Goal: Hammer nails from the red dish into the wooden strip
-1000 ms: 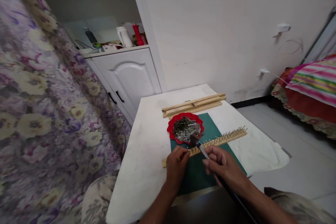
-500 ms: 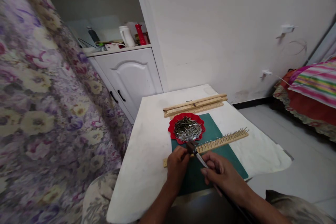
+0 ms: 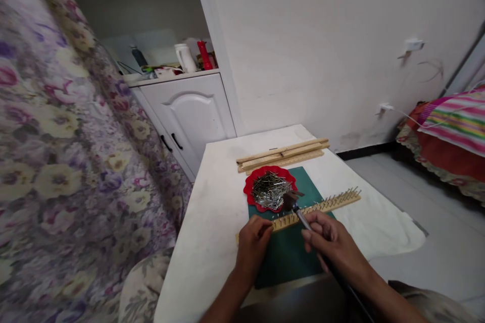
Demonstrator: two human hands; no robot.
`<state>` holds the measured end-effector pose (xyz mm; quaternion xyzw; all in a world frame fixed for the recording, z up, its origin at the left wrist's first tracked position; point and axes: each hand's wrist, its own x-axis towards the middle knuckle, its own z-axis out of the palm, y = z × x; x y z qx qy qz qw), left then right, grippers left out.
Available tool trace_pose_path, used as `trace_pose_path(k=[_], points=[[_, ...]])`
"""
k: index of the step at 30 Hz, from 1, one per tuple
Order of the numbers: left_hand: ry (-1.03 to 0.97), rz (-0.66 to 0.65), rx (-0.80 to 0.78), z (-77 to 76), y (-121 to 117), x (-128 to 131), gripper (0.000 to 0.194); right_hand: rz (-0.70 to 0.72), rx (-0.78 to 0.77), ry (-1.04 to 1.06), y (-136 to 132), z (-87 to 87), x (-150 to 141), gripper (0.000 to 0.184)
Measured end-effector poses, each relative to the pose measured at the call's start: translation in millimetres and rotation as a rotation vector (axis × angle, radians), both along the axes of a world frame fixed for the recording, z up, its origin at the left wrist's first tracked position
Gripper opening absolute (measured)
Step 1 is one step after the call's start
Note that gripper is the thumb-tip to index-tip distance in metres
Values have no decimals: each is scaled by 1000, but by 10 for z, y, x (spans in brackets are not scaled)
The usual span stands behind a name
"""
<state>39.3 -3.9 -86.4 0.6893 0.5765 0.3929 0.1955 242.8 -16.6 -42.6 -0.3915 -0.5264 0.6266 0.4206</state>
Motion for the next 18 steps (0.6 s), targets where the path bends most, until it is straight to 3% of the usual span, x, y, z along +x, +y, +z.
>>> trace_pose_path(k=[4, 7, 11, 18], points=[[26, 20, 36, 126, 58, -164, 15, -47, 12, 25, 35, -24, 41, 20], [94, 25, 78, 225, 229, -279, 16, -59, 10, 38, 46, -19, 42, 22], [257, -83, 85, 290, 551, -333, 17, -69, -8, 22, 47, 22, 17, 23], [549, -279, 40, 255, 979, -246, 21, -73, -48, 12, 37, 51, 11, 24]])
